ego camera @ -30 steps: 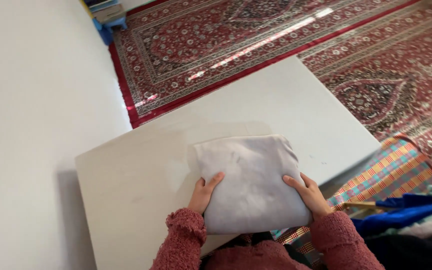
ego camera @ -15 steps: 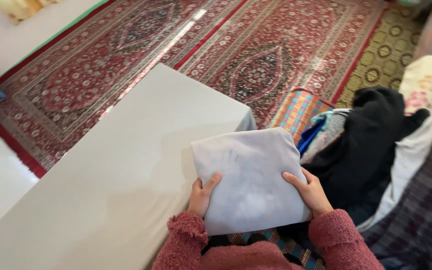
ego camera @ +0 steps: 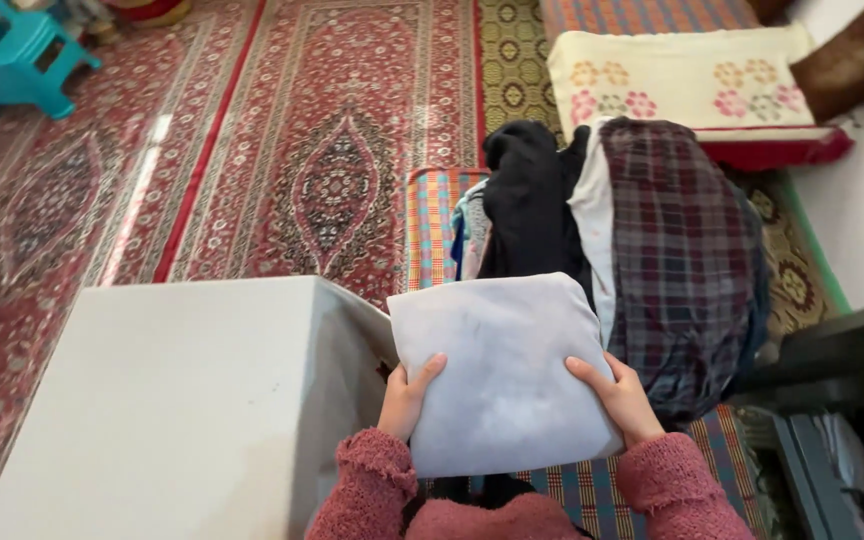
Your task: Folding pants on a table and placing them in a closet.
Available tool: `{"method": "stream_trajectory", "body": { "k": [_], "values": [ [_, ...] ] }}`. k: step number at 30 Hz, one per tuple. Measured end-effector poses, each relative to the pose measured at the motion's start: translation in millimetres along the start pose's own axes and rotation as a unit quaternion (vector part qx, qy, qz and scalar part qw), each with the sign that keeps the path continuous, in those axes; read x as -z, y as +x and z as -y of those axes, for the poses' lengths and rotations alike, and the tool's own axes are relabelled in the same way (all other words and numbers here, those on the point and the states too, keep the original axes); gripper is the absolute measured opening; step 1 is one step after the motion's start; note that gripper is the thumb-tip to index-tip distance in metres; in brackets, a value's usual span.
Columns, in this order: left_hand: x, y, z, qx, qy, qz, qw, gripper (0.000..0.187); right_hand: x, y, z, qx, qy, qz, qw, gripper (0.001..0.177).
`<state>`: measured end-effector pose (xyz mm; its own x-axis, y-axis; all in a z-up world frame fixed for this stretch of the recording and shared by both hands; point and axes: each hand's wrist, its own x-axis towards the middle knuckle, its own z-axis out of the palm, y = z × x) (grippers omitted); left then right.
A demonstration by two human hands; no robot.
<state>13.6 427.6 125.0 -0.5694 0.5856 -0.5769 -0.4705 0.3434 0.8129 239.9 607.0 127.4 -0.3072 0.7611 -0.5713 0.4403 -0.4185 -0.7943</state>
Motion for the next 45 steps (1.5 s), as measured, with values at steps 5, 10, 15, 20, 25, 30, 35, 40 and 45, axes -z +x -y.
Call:
{"method": "stream_trajectory", "body": {
  "k": [5,10,15,20,25,30,35,40,45],
  "values": [
    [-22.0,2.8,-37.3,0.059,0.033,0.072,0.995,0.073,0.3,-61.9,35.8,-0.099,0.098,-0.067,0.988,0.063],
    [-44.7,20.4,-40.2,0.082,0.106,0.135,0.982,0.074,6.6,-83.2,17.1,-0.116,0.145,-0.140,0.973,0.066],
    [-80.8,25.7,-32.5,0.073,0.162,0.220,0.959,0.071,23.9,-108.3,-11.6,-0.120,0.203,-0.215,0.948,0.062],
    [-140.6,21.4,-18.1,0.068,0.191,0.282,0.938,0.064,58.5,-128.9,-38.4,-0.133,0.259,-0.283,0.914,0.062],
    [-216.9,0.8,-0.2,0.077,0.208,0.344,0.913,0.062,116.5,-149.5,-59.2,-0.139,0.291,-0.334,0.885,0.064],
    [-295.9,-45.0,9.3,0.093,0.248,0.399,0.878,0.067,181.9,-178.7,-85.3,-0.129,0.300,-0.397,0.858,0.060],
    [-368.1,-72.4,23.9,0.069,0.238,0.457,0.854,0.065,237.8,-211.8,-78.9,-0.103,0.339,-0.436,0.827,0.065],
    [-437.3,-89.3,29.0,0.034,0.253,0.496,0.830,0.063,292.5,-224.5,-81.1,-0.073,0.347,-0.475,0.805,0.061],
    [-503.2,-129.1,-9.2,0.031,0.245,0.579,0.777,0.072,349.2,-229.2,-92.7,-0.015,0.367,-0.515,0.774,0.048]
  ]
}}
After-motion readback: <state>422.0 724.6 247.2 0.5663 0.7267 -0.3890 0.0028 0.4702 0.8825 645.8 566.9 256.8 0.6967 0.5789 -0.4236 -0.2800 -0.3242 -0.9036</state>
